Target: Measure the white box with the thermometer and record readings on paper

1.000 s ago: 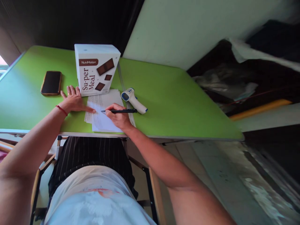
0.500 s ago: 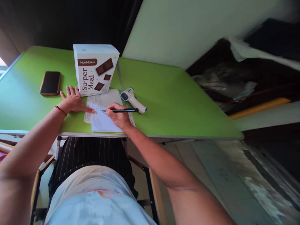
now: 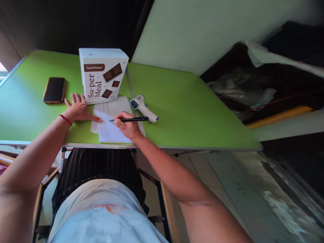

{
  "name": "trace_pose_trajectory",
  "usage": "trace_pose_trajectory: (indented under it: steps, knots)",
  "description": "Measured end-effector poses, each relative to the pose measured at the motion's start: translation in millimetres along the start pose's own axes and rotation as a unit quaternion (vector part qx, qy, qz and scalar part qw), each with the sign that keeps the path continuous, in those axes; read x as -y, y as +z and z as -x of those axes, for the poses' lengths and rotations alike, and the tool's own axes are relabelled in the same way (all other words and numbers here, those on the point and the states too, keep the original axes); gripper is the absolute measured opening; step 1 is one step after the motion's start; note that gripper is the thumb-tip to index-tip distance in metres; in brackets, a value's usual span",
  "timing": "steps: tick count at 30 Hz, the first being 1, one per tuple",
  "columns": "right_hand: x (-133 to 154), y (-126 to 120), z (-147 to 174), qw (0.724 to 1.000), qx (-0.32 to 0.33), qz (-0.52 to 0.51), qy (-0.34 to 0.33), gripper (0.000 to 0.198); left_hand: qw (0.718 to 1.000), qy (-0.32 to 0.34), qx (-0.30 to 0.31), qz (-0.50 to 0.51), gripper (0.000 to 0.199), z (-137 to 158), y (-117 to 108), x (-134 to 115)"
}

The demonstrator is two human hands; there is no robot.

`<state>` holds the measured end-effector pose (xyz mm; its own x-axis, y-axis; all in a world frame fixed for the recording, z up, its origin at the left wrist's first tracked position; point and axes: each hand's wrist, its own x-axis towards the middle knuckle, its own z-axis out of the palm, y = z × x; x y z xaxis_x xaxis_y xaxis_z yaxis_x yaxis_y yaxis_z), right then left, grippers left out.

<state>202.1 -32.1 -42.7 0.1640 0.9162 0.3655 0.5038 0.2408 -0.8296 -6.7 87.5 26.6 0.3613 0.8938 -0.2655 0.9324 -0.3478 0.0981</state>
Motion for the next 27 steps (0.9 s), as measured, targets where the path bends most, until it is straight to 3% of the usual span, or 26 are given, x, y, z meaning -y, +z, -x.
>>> trace_pose_trajectory:
  steps: [17, 27]
  knots:
    - [0.0, 1.3, 1.7, 1.000, -0.010, 0.001, -0.019, 0.019, 1.000, 0.004, -0.002, 0.011, 0.177, 1.5, -0.9, -0.3]
    - [5.8, 0.3, 1.9, 1.000, -0.019, -0.006, 0.013, 0.023, 1.000, 0.003, 0.006, 0.007, 0.177, 2.9, -3.7, 0.4]
